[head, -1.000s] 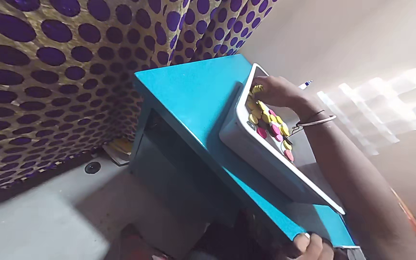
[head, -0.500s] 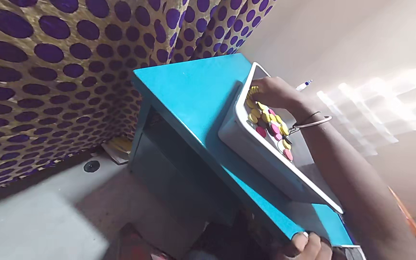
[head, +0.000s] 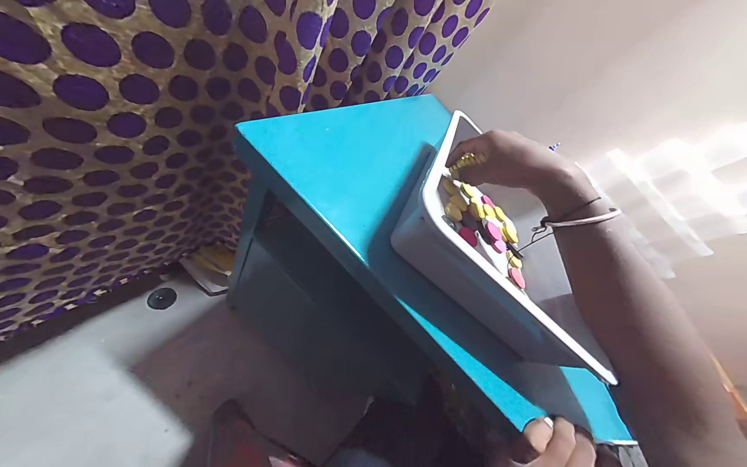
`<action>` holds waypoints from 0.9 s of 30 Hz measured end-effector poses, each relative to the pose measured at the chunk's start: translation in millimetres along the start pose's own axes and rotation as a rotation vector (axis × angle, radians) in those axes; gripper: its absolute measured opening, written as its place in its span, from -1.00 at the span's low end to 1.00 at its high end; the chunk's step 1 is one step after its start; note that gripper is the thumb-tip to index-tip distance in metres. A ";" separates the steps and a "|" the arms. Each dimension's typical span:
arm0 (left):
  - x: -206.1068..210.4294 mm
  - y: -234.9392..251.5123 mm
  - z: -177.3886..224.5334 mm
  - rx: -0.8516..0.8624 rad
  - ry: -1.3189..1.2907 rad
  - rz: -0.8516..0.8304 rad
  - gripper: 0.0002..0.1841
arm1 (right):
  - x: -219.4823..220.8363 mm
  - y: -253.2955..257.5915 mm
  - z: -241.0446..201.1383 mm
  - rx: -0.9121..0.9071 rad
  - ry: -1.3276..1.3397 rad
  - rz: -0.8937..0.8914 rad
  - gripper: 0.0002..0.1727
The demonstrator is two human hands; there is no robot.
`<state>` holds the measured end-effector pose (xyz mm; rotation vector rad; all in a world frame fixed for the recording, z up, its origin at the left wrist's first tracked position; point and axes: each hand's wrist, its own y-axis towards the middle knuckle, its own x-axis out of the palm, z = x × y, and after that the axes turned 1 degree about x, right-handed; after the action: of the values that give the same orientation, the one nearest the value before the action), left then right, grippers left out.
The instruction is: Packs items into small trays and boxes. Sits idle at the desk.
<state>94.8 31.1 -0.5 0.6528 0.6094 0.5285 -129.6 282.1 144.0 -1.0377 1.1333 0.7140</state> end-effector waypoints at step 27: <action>-7.1 -2.4 -4.9 0.005 0.041 -0.039 -0.36 | 10.7 -20.2 -7.2 -0.172 -0.137 -0.058 -0.70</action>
<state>87.2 27.0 -2.7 0.6350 0.6609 0.5048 -111.4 267.3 139.1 -1.1436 0.9330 0.8343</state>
